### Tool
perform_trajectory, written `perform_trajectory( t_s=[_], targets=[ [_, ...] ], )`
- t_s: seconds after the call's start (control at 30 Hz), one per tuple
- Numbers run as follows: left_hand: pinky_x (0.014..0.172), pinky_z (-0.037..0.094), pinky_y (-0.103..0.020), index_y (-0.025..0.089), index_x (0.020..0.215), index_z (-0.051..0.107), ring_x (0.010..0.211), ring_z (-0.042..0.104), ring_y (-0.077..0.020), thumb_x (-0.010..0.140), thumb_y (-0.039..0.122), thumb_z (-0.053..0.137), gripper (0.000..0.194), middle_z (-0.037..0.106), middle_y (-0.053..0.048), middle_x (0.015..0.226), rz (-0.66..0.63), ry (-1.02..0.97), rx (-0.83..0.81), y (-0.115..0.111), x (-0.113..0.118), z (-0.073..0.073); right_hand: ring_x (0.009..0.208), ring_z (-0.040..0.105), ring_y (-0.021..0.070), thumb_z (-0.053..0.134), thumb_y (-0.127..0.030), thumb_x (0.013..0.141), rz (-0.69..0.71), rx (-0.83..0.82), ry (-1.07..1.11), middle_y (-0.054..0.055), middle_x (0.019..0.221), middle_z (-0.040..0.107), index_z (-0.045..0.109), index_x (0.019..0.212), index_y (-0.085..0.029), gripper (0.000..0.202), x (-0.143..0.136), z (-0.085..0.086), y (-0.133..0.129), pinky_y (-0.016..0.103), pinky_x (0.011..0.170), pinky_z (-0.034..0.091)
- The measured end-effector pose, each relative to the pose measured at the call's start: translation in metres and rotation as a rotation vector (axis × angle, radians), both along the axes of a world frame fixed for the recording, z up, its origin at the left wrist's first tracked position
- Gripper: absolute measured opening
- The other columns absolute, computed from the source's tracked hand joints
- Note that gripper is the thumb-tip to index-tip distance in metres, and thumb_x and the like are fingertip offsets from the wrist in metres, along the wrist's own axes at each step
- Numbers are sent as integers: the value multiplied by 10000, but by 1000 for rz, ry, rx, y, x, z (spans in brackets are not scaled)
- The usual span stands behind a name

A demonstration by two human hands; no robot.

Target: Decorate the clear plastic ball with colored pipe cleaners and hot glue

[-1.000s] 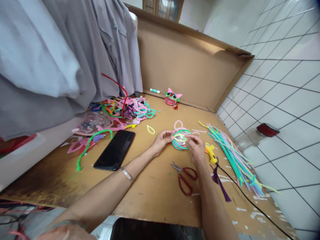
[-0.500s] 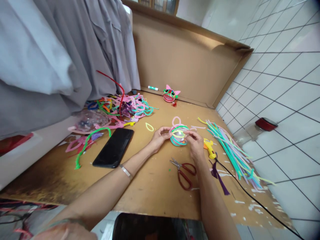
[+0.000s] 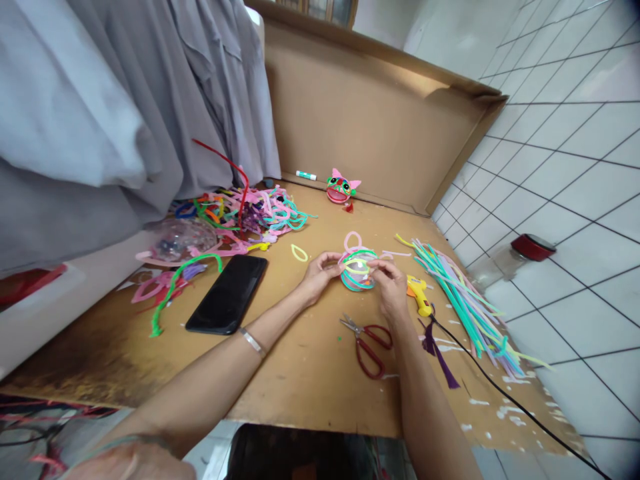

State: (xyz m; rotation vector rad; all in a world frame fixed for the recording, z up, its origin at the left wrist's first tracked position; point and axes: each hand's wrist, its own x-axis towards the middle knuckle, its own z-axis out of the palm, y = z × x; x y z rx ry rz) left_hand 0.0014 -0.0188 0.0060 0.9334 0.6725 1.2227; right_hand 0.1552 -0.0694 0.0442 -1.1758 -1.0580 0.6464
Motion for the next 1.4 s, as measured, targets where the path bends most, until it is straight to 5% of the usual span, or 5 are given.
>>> perform_trajectory(
  t_s=[1.13, 1.4],
  targets=[
    [739, 467, -276, 175, 776, 605, 699, 585, -125, 499, 347, 887, 431, 665, 13, 759, 15, -6, -16, -3, 3, 4, 709, 476, 157, 638, -287, 612, -24, 31, -85, -9, 732, 502, 722, 688, -235, 125, 2, -3, 0, 279, 620, 413],
    [715, 456, -262, 172, 767, 601, 682, 577, -113, 503, 328, 897, 426, 653, 23, 750, 28, 1, -27, -3, 2, 4, 708, 509, 158, 630, -318, 719, 12, 76, -118, -6, 767, 521, 728, 743, -235, 130, 4, -5, -2, 291, 648, 435]
  ],
)
